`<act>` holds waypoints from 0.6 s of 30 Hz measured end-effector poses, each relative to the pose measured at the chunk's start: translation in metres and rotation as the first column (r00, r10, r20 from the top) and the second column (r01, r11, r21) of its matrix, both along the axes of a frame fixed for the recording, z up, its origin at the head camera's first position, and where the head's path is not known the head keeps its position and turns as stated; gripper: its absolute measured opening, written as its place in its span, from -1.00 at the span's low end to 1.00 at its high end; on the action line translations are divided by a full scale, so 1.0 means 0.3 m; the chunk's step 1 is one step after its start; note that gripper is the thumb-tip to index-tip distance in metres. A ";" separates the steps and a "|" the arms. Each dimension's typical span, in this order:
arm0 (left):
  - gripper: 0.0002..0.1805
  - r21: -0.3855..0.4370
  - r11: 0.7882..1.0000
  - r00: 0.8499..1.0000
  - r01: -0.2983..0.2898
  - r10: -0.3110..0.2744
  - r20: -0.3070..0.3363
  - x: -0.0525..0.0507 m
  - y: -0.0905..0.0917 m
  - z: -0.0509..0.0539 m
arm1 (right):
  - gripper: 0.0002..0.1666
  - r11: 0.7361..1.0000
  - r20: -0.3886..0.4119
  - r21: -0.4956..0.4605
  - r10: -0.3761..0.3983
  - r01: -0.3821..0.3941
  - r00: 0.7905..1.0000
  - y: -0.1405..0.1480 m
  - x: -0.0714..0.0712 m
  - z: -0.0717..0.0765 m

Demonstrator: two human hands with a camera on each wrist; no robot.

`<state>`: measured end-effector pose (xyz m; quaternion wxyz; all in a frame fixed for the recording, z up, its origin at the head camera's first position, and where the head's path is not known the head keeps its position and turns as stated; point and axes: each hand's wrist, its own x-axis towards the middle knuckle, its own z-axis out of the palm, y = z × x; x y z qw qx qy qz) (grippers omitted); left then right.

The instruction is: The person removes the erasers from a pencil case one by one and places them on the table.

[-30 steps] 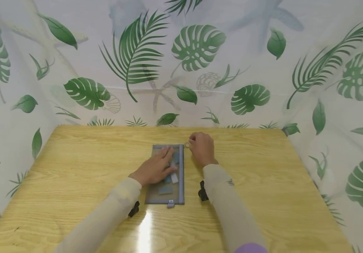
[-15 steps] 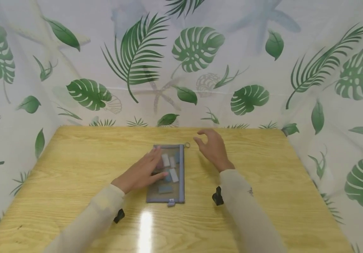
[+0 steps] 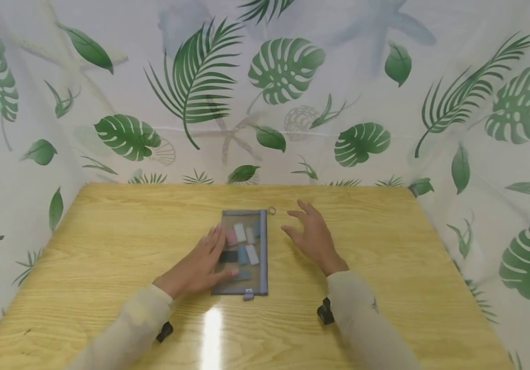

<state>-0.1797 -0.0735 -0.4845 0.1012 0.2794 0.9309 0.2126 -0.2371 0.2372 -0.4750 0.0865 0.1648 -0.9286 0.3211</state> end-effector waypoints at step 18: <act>0.17 -0.107 0.994 0.993 0.026 -0.014 0.116 0.002 -0.003 -0.020 | -0.49 0.990 0.062 0.079 0.112 -0.117 0.992 -0.026 0.081 -0.077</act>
